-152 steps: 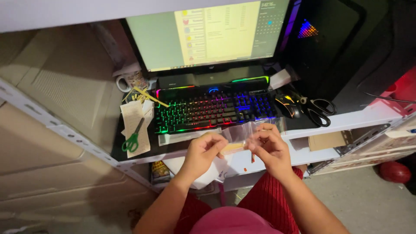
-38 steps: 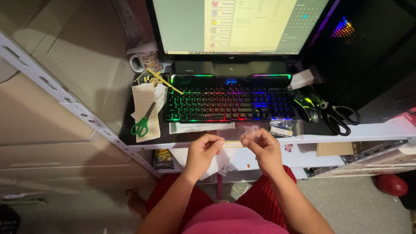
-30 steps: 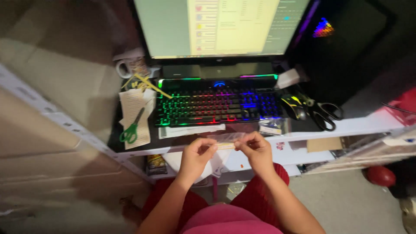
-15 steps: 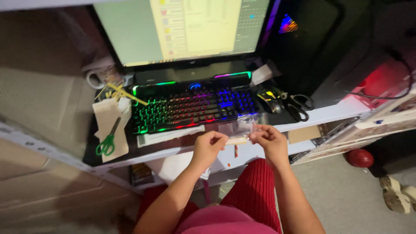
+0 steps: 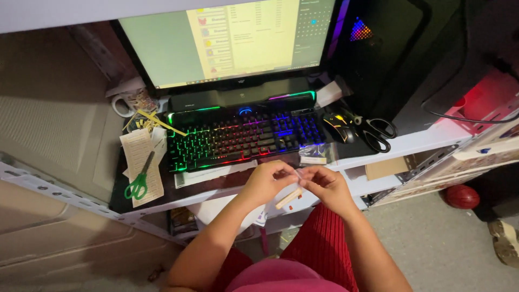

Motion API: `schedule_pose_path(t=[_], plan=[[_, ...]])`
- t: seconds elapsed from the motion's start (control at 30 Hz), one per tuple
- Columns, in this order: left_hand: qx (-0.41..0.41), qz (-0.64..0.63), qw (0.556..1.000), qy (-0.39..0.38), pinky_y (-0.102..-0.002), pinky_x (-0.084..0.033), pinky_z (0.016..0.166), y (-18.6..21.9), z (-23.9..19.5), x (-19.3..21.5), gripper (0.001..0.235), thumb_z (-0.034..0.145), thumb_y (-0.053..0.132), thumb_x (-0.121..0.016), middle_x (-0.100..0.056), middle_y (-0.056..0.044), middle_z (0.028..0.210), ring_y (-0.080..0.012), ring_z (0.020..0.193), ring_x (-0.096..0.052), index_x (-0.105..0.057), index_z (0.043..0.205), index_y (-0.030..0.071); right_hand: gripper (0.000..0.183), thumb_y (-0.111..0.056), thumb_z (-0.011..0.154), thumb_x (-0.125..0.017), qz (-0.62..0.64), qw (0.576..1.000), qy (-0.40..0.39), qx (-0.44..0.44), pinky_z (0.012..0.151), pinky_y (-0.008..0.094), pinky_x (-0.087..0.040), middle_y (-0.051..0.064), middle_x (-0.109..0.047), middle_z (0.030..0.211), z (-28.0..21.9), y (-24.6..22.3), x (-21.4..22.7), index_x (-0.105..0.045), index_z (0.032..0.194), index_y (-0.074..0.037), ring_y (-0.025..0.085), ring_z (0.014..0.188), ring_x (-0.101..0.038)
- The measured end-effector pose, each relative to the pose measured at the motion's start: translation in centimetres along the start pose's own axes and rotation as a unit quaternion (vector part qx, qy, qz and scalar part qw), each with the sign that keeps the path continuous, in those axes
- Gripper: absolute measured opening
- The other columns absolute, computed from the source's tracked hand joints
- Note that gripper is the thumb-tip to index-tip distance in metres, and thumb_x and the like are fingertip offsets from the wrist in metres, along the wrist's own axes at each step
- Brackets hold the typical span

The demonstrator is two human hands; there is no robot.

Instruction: The person organizes small items into a plastic bag and then uses scissors to cut a sheet of printed labels into individual strips at a workstation.

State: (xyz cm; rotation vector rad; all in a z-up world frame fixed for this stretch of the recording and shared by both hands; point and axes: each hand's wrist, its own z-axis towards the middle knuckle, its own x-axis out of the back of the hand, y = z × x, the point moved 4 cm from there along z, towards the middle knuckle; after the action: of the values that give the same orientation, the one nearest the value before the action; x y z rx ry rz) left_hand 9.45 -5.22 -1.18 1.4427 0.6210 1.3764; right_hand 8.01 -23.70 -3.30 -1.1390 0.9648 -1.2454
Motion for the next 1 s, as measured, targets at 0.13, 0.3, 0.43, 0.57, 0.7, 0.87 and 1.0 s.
schedule_pose_path(t=[0.13, 0.3, 0.43, 0.57, 0.7, 0.87, 1.0], plan=[[0.004, -0.013, 1.000, 0.014, -0.028, -0.058, 0.080, -0.6, -0.5, -0.3, 0.013, 0.084, 0.024, -0.082, -0.073, 0.002, 0.082, -0.0126, 0.085, -0.070, -0.079, 0.097, 0.021, 0.016, 0.003, 0.082, -0.081, -0.048, 0.998, -0.015, 0.036, 0.078, 0.037, -0.060, 0.010, -0.078, 0.072, -0.3, -1.7, -0.8, -0.082, 0.097, -0.001, 0.014, 0.074, -0.069], [-0.007, -0.027, 0.998, 0.052, -0.032, -0.060, 0.085, -0.3, -0.4, 0.5, 0.014, 0.088, 0.023, -0.080, -0.076, -0.002, 0.090, -0.0205, 0.094, -0.074, -0.078, 0.102, 0.020, 0.011, 0.000, 0.086, -0.077, -0.080, 0.997, -0.007, 0.024, 0.074, 0.038, -0.060, 0.010, -0.073, 0.065, 1.0, 2.3, 1.0, -0.081, 0.095, -0.003, 0.018, 0.066, -0.069], [-0.046, -0.014, 0.993, 0.105, -0.037, -0.061, 0.088, -1.0, -1.3, 2.9, 0.023, 0.090, 0.021, -0.079, -0.075, -0.004, 0.095, -0.0257, 0.099, -0.075, -0.075, 0.112, 0.019, 0.003, -0.011, 0.095, -0.075, -0.112, 0.975, 0.189, 0.005, 0.066, 0.033, -0.056, 0.009, -0.071, 0.072, 3.7, 4.7, 5.8, -0.076, 0.098, -0.011, 0.020, 0.062, -0.069], [-0.047, -0.023, 0.993, 0.104, -0.036, -0.059, 0.085, -0.9, -5.1, 4.6, 0.019, 0.090, 0.011, -0.076, -0.076, -0.007, 0.090, -0.0241, 0.089, -0.074, -0.076, 0.108, 0.014, 0.019, -0.017, 0.091, -0.085, -0.244, 0.931, 0.269, 0.044, 0.078, 0.039, -0.054, 0.013, -0.072, 0.088, 6.1, 7.4, 9.2, -0.077, 0.107, -0.010, 0.027, 0.081, -0.070], [-0.040, 0.011, 0.996, 0.079, -0.035, -0.056, 0.085, -4.2, -9.3, 6.6, 0.014, 0.090, 0.008, -0.070, -0.070, -0.010, 0.094, -0.0244, 0.089, -0.071, -0.073, 0.104, 0.008, 0.029, -0.006, 0.090, -0.086, -0.388, 0.856, 0.296, 0.168, 0.080, 0.041, -0.054, 0.016, -0.070, 0.096, 5.6, 5.7, 8.8, -0.075, 0.116, -0.001, 0.031, 0.086, -0.067], [-0.025, 0.204, 0.935, 0.291, -0.039, -0.049, 0.092, -9.0, -13.3, 14.8, 0.016, 0.083, 0.006, -0.069, -0.071, -0.007, 0.100, -0.0280, 0.097, -0.066, -0.075, 0.098, 0.011, 0.037, 0.003, 0.093, -0.076, -0.411, 0.827, 0.250, 0.292, 0.095, 0.052, -0.046, 0.026, -0.064, 0.114, 3.9, 2.4, 6.7, -0.065, 0.127, 0.011, 0.044, 0.111, -0.053], [0.081, 0.443, 0.789, 0.417, -0.054, -0.042, 0.101, -11.5, -15.0, 22.3, 0.045, 0.091, 0.022, -0.071, -0.060, -0.025, 0.118, -0.0457, 0.113, -0.054, -0.059, 0.127, -0.002, 0.033, 0.005, 0.099, -0.071, -0.296, 0.875, 0.284, 0.259, 0.077, 0.039, -0.052, 0.026, -0.044, 0.134, 2.8, 1.6, 5.9, -0.062, 0.130, 0.013, 0.033, 0.094, -0.056]])
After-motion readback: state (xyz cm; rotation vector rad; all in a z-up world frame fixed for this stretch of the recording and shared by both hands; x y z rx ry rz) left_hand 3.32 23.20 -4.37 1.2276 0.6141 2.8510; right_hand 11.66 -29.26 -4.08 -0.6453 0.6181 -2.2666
